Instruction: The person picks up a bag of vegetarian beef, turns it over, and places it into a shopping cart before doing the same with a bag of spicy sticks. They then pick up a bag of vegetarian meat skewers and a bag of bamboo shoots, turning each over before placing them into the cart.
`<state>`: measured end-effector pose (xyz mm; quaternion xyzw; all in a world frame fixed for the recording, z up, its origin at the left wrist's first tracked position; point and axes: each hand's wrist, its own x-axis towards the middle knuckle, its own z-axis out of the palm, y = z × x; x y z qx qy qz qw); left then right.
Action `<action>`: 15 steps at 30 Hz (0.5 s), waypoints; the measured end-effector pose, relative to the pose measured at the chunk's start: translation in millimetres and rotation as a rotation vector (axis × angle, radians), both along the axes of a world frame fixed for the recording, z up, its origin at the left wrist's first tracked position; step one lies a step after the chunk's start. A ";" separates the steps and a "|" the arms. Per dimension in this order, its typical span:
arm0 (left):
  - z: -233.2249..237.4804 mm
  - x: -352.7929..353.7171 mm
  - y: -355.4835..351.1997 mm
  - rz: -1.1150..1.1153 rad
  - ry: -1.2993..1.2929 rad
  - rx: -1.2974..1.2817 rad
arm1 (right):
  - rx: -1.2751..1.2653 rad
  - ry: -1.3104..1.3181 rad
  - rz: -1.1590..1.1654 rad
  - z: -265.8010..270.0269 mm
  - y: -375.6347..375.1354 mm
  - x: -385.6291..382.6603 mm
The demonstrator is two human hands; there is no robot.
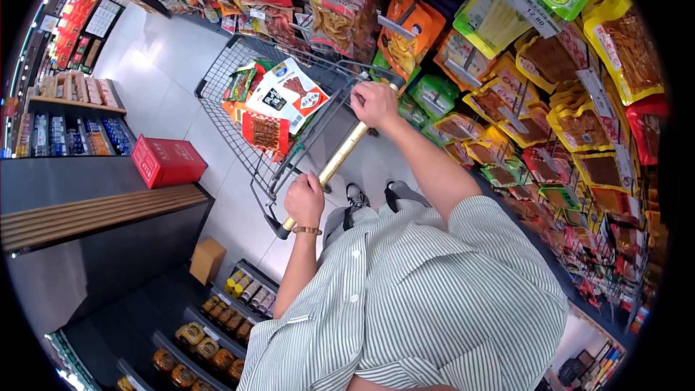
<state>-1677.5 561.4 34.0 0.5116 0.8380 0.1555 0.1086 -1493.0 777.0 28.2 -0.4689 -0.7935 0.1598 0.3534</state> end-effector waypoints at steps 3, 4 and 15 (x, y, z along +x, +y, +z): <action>-2.3 -13.0 5.9 -0.030 -0.002 0.022 | 0.002 -0.021 -0.034 -4.2 3.2 -12.4; -2.4 -17.6 6.0 -0.038 -0.012 0.038 | 0.039 0.024 -0.072 -6.5 1.7 -17.4; 0.3 -48.9 23.5 -0.070 -0.103 0.015 | -0.078 0.120 -0.407 -42.7 -64.7 46.4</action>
